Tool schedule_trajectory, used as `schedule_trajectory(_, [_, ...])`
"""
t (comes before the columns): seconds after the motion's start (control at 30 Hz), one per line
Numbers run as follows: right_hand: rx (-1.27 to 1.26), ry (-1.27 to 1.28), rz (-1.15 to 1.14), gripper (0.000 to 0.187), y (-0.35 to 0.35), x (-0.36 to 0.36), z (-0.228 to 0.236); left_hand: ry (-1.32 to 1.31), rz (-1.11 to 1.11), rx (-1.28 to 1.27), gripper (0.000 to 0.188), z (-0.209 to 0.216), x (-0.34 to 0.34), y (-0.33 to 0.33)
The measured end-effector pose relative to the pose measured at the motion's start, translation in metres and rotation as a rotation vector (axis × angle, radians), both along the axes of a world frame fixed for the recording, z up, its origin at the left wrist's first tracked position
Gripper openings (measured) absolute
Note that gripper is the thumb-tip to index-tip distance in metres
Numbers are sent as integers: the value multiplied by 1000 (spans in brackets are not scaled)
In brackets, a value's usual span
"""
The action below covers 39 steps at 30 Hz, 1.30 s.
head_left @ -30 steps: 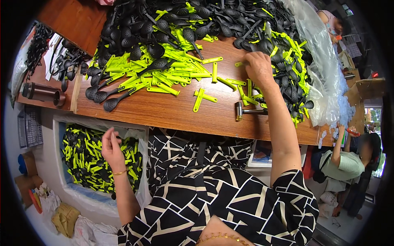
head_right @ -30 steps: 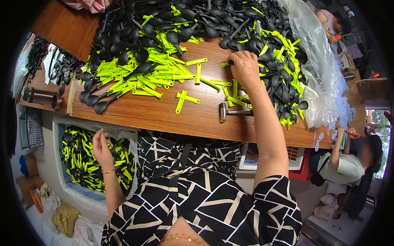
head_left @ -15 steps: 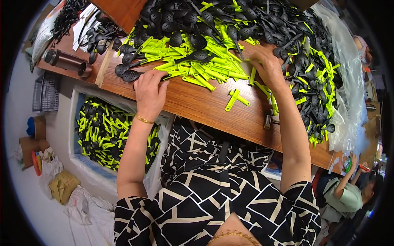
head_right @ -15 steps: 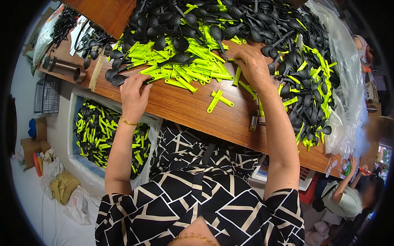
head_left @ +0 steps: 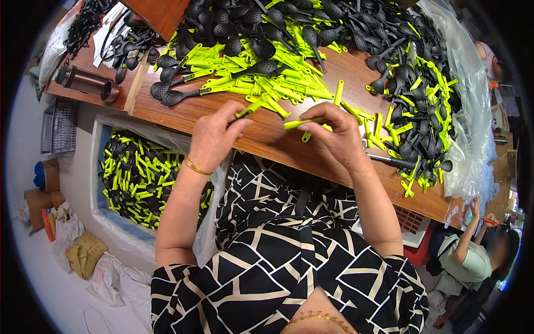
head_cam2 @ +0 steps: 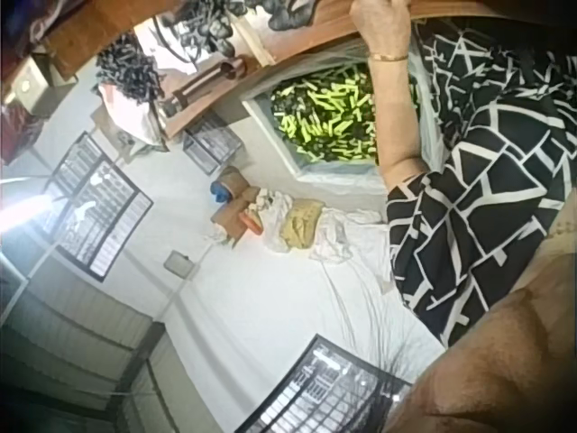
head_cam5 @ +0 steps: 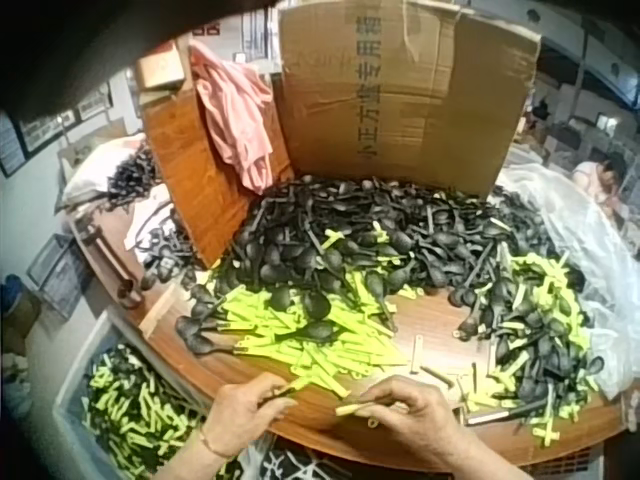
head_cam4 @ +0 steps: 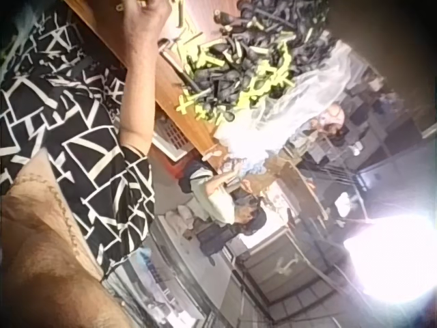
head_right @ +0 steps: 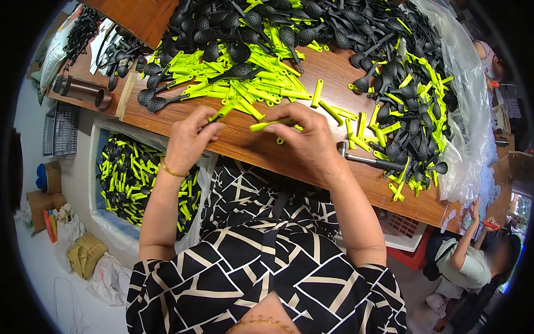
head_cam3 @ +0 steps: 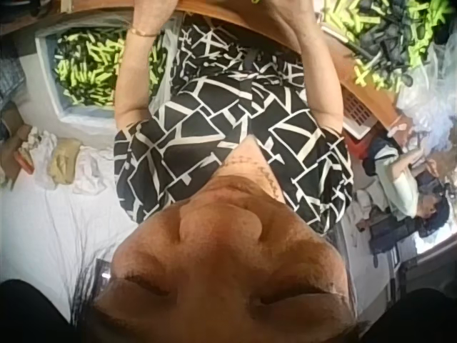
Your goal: The person assembles kitchen utensils by inserting black perforated spoon heads into neon green plastic handles. They use a small hammer to tap the components together securely. The person works at a wooden table covered with piles of loose parts and finished utensils.
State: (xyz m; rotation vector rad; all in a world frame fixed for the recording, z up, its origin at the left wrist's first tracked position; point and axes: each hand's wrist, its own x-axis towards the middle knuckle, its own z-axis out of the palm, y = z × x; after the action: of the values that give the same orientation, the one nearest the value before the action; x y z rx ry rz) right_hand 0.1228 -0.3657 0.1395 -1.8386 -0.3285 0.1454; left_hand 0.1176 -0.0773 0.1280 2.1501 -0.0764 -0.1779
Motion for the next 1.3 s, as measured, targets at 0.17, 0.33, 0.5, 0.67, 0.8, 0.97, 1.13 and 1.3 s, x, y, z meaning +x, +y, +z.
schedule_trajectory(0.17, [-216, -227, 137, 15, 20, 6, 12, 149, -74, -315, 19, -5, -30, -33])
schedule_trajectory(0.33, [-303, -223, 202, 14, 16, 3, 22, 40, -154, -49, 24, 9, -38, -46])
schedule_trajectory(0.5, [-335, -334, 161, 14, 17, -7, 20, -102, -187, 27, 25, 11, -41, -50])
schedule_trajectory(0.67, [-430, -592, 81, 24, 23, -20, 19, -24, -169, -135, 21, 5, -46, -53])
schedule_trajectory(0.8, [-478, -354, 44, 50, 20, -28, 22, 185, -134, -300, 22, -12, -62, -53])
schedule_trajectory(0.97, [-459, -217, -3, 53, -46, -44, 1, 436, 79, -706, 26, -48, -92, -37])
schedule_trajectory(1.13, [-991, -387, -198, 27, -148, -78, 21, 499, 267, -809, 30, -66, -102, -36])
schedule_trajectory(1.3, [-1144, -356, -181, 23, -161, -80, 6, 597, 246, -831, 37, -72, -97, -34])
